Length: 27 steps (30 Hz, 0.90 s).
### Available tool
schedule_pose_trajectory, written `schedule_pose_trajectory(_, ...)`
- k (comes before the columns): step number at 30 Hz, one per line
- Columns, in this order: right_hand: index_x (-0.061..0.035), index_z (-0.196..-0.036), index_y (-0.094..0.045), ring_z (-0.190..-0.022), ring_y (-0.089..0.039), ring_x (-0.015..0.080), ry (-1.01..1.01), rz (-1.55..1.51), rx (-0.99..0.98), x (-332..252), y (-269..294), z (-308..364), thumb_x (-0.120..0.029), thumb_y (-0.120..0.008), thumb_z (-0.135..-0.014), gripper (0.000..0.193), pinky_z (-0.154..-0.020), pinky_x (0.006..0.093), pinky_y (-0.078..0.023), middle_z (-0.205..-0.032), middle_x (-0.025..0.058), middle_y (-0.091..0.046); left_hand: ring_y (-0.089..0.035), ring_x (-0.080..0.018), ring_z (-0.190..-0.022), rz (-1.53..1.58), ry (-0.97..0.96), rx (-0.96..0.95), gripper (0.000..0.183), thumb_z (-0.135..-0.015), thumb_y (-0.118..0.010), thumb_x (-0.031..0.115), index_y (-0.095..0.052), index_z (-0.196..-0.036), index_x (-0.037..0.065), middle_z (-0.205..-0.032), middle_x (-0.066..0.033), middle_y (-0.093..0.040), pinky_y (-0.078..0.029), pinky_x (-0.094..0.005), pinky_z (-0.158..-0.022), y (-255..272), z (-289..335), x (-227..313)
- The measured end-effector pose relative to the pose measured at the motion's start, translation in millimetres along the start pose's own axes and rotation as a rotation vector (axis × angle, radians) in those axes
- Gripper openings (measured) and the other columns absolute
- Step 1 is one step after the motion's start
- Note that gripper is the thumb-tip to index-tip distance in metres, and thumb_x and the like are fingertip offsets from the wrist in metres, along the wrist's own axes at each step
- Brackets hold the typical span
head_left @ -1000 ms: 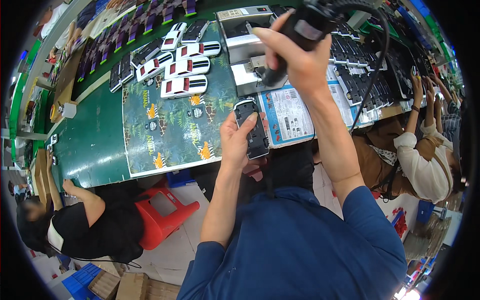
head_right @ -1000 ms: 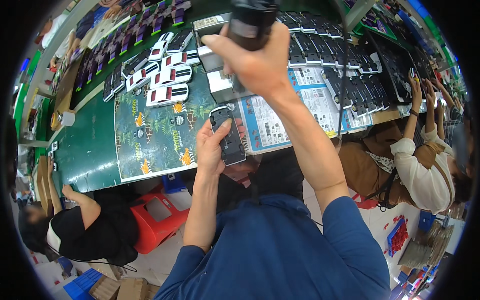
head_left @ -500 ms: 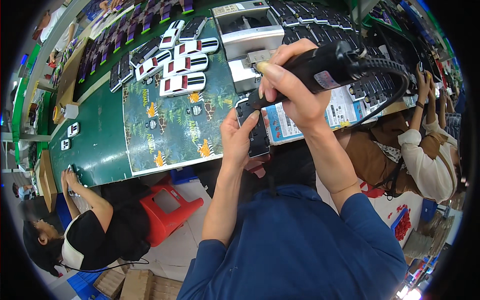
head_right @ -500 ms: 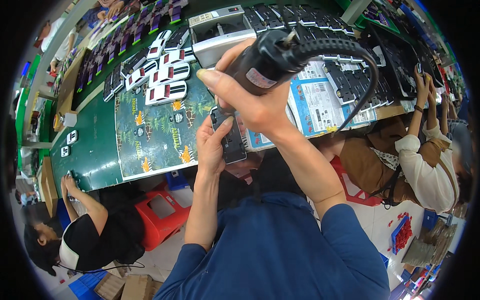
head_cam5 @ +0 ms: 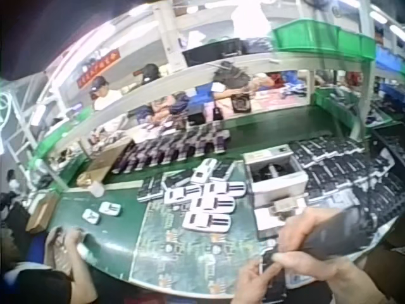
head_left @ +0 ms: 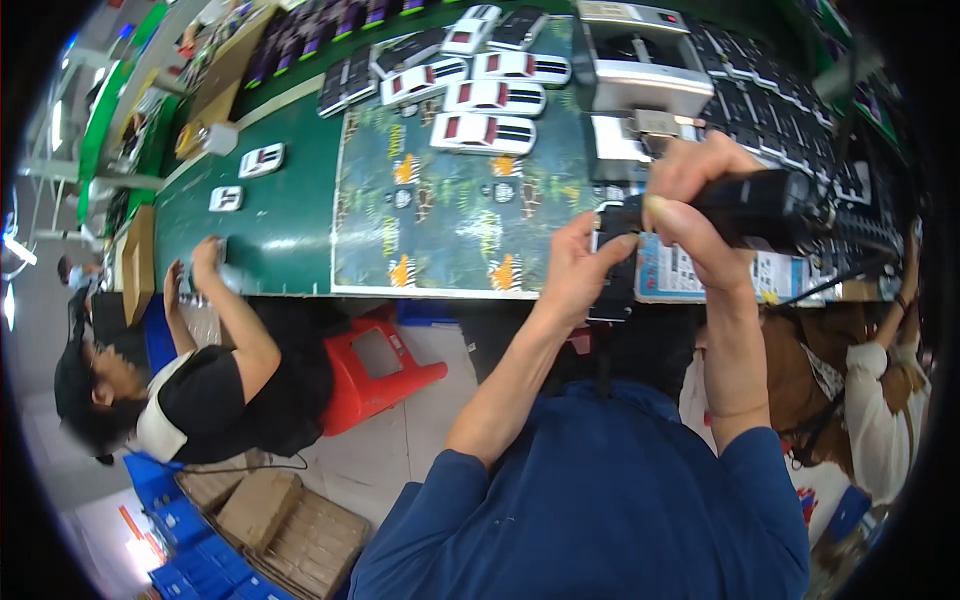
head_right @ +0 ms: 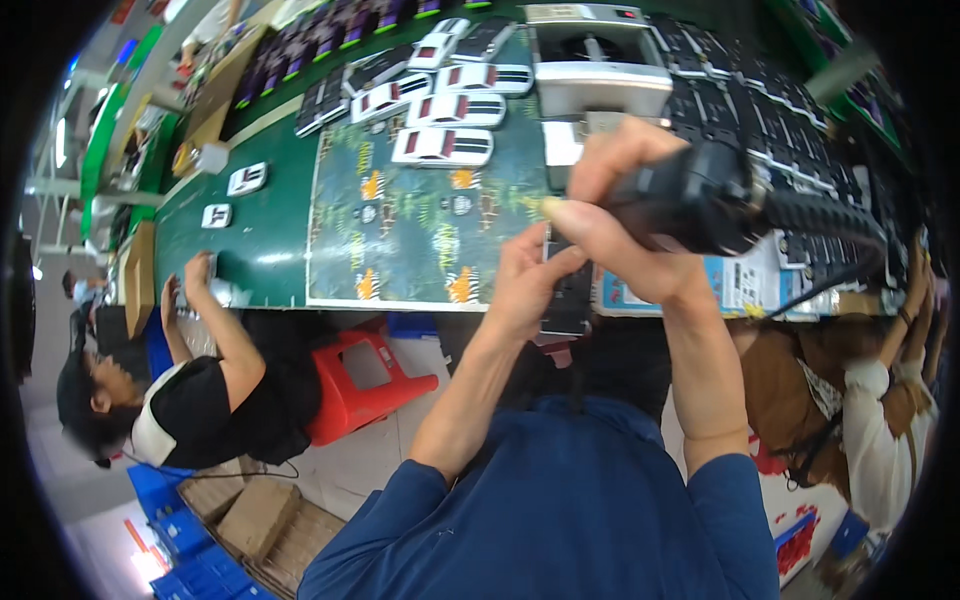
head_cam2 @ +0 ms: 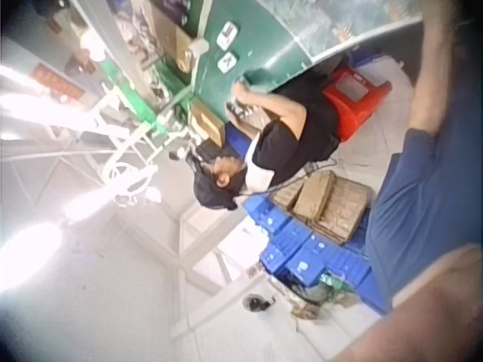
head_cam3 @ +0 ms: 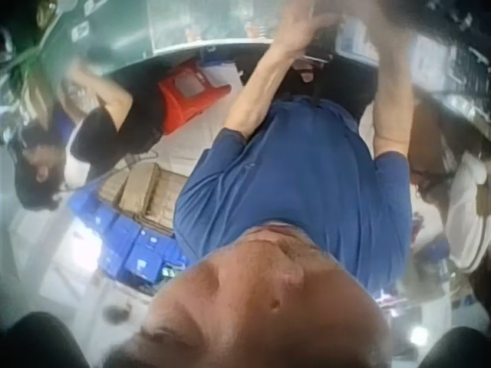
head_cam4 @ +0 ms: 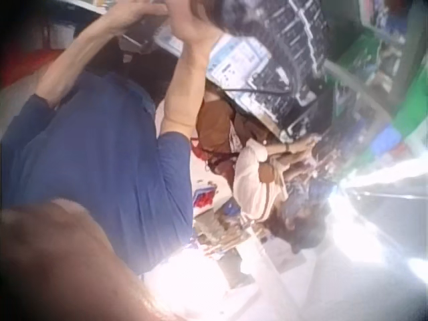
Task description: The person assembles toy cars by driving screws into the underside of each car using an electric screwdriver, then sliding the assembled toy cars across the table.
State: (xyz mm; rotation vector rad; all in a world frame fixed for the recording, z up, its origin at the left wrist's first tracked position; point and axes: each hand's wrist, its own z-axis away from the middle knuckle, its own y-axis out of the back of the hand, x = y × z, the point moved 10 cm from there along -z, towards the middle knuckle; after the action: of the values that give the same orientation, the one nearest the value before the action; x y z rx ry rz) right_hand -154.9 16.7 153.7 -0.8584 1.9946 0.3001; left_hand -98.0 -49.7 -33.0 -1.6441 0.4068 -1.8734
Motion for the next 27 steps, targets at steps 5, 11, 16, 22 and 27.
schedule_pose_trajectory(5, -0.0046, -0.079, -0.053, -0.057, -0.049, 0.0079, -0.009, -0.043, 0.058, 7, 3, 4, 0.002, -0.071, -0.078, 0.019, -0.053, 0.0232, -0.039, -0.065, 0.006, -0.057, -0.068, -0.012, -0.073, -0.049, 0.024, 0.035, 0.02, -0.09, -0.067, 0.005, -0.062, -0.108, 0.0, -0.088, -0.0082, -0.07, -0.057, -0.0266, -0.063, 6, 4, 2)
schedule_pose_trajectory(11, -0.0034, -0.083, -0.048, -0.051, -0.046, 0.0117, 0.069, -0.031, 0.028, 0, 9, 10, -0.002, -0.065, -0.084, 0.017, -0.05, 0.0272, -0.045, -0.067, 0.0079, -0.05, -0.065, -0.0092, -0.078, -0.065, 0.033, 0.043, 0.019, -0.087, -0.068, 0.001, -0.066, -0.106, 0.0, -0.09, -0.0052, -0.071, -0.055, -0.0261, -0.07, 3, 4, 3)
schedule_pose_trajectory(16, -0.0034, -0.083, -0.051, -0.056, -0.052, 0.0141, 0.09, 0.052, -0.025, -9, 6, 12, 0.003, -0.066, -0.081, 0.017, -0.054, 0.0271, -0.046, -0.069, 0.0091, -0.054, -0.068, -0.0115, -0.078, -0.056, -0.007, 0.065, 0.021, -0.087, -0.071, 0.004, -0.067, -0.107, -0.001, -0.092, -0.0075, -0.072, -0.057, -0.026, -0.07, 2, 8, 14)
schedule_pose_trajectory(22, 0.0002, -0.086, -0.058, -0.052, -0.058, 0.0114, 0.172, -0.232, 0.176, -33, 41, -2, 0.002, -0.071, -0.081, 0.014, -0.054, 0.0262, -0.051, -0.067, 0.0079, -0.061, -0.069, -0.0149, -0.082, 0.003, 0.063, 0.046, 0.023, -0.089, -0.068, 0.004, -0.063, -0.111, 0.001, -0.095, -0.0098, -0.071, -0.06, -0.032, -0.074, 10, 5, 6)
schedule_pose_trajectory(27, 0.0005, -0.089, -0.063, -0.052, -0.059, 0.0098, 0.319, -0.01, 0.23, -41, 65, -28, 0.0, -0.075, -0.082, 0.014, -0.052, 0.0233, -0.05, -0.063, 0.0057, -0.062, -0.063, -0.0326, -0.112, 0.32, 0.082, 0.049, 0.058, -0.084, -0.06, -0.008, -0.043, -0.138, 0.008, -0.128, -0.0199, -0.055, -0.058, -0.0575, -0.091, 18, 15, 4)
